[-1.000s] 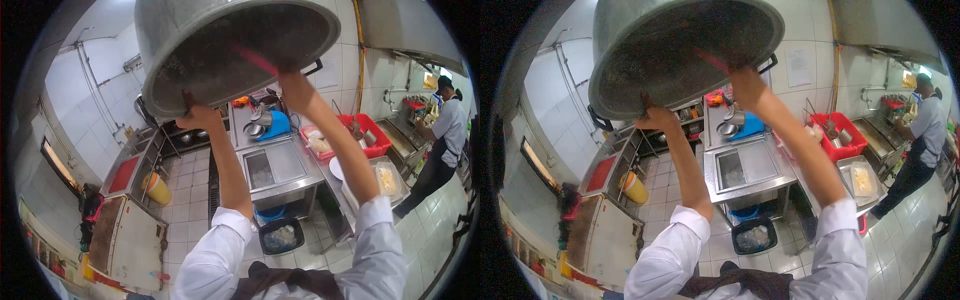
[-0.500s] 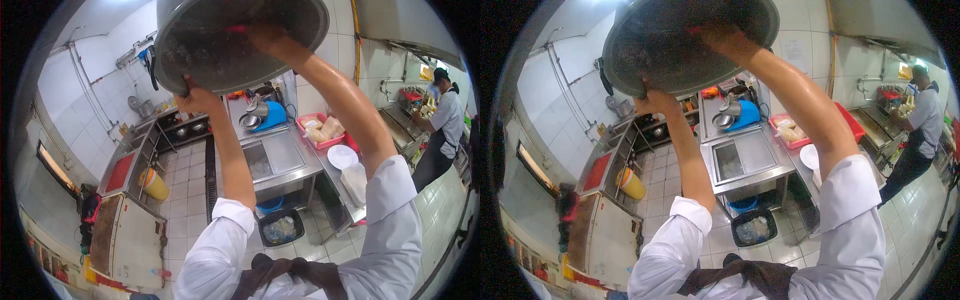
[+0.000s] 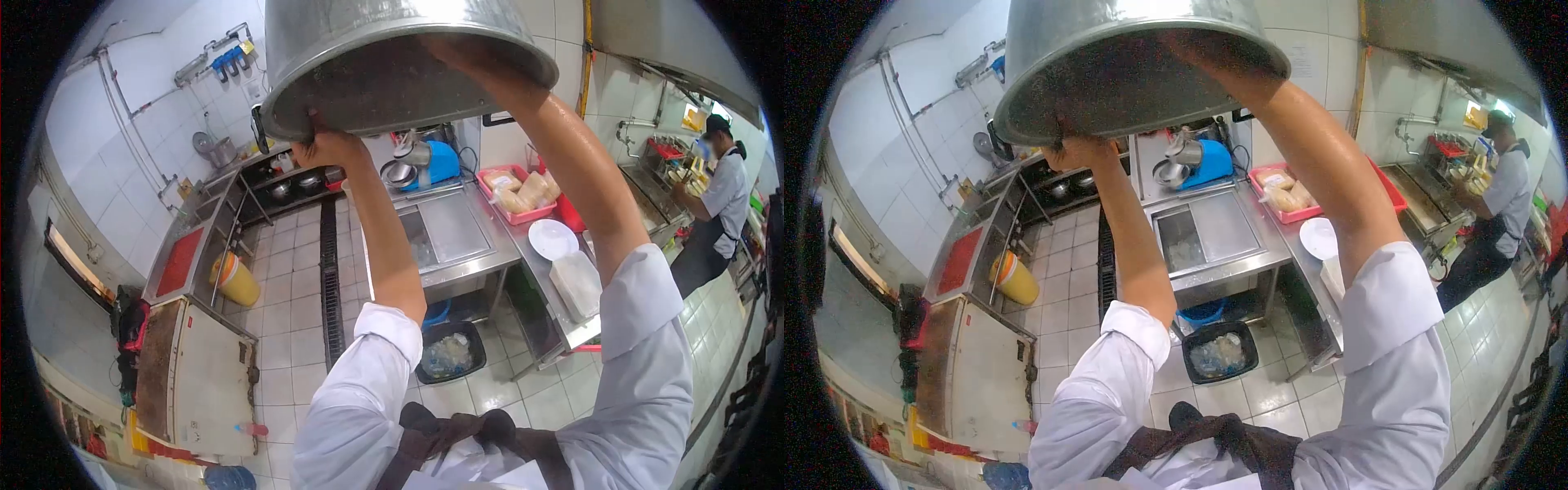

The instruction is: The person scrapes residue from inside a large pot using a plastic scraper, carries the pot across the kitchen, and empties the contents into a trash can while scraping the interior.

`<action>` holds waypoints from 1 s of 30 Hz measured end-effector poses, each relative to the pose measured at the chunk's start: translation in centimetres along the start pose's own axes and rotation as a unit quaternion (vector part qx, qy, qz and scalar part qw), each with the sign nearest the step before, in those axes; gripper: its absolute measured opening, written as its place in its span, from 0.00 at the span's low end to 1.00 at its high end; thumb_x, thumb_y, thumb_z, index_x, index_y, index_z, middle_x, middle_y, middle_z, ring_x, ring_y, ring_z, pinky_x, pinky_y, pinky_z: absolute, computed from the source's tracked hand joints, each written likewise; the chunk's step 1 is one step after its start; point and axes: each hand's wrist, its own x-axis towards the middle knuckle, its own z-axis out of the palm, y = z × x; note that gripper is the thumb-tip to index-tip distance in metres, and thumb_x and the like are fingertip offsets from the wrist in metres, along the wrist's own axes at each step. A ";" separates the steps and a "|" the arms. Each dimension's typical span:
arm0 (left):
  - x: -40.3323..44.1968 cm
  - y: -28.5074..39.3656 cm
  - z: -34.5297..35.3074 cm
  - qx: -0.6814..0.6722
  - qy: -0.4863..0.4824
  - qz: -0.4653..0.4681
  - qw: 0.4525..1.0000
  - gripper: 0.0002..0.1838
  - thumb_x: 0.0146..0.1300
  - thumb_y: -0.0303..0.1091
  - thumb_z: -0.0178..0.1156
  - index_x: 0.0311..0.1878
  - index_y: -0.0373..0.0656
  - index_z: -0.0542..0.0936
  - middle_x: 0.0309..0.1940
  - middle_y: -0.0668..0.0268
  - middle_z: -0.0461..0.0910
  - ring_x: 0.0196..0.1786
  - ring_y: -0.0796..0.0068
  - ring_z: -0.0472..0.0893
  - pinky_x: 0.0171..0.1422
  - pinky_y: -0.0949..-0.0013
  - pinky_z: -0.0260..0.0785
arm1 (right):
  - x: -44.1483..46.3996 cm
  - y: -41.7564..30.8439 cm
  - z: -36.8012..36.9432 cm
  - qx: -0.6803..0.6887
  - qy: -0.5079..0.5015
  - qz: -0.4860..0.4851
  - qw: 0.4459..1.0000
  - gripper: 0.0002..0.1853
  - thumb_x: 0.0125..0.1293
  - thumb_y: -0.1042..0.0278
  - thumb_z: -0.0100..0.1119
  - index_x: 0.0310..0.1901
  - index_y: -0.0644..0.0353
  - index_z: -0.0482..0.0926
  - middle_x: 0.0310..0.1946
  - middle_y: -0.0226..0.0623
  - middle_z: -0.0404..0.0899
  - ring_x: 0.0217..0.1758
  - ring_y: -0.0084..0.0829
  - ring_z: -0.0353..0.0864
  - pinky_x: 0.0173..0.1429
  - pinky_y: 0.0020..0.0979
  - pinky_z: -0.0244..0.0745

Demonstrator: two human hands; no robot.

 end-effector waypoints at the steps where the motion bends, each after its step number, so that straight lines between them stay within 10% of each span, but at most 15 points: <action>1: -0.2 0.0 0.0 0.009 0.011 -0.021 1.000 0.11 0.56 0.19 0.64 0.43 0.30 0.81 0.43 0.60 0.82 0.40 0.72 0.80 0.47 0.65 0.77 | 0.1 0.1 0.1 0.000 0.002 -0.002 1.000 0.12 0.63 0.68 0.53 0.46 0.56 0.83 0.36 0.49 0.84 0.40 0.44 0.84 0.43 0.44 0.78; 30: -1.3 1.9 0.3 -0.097 0.033 -0.090 0.991 0.12 0.48 0.15 0.63 0.38 0.34 0.82 0.39 0.62 0.83 0.37 0.71 0.80 0.39 0.64 0.78 | -0.2 -0.4 1.9 0.036 0.028 0.016 0.999 0.11 0.62 0.68 0.53 0.43 0.55 0.83 0.33 0.48 0.83 0.35 0.43 0.83 0.39 0.43 0.77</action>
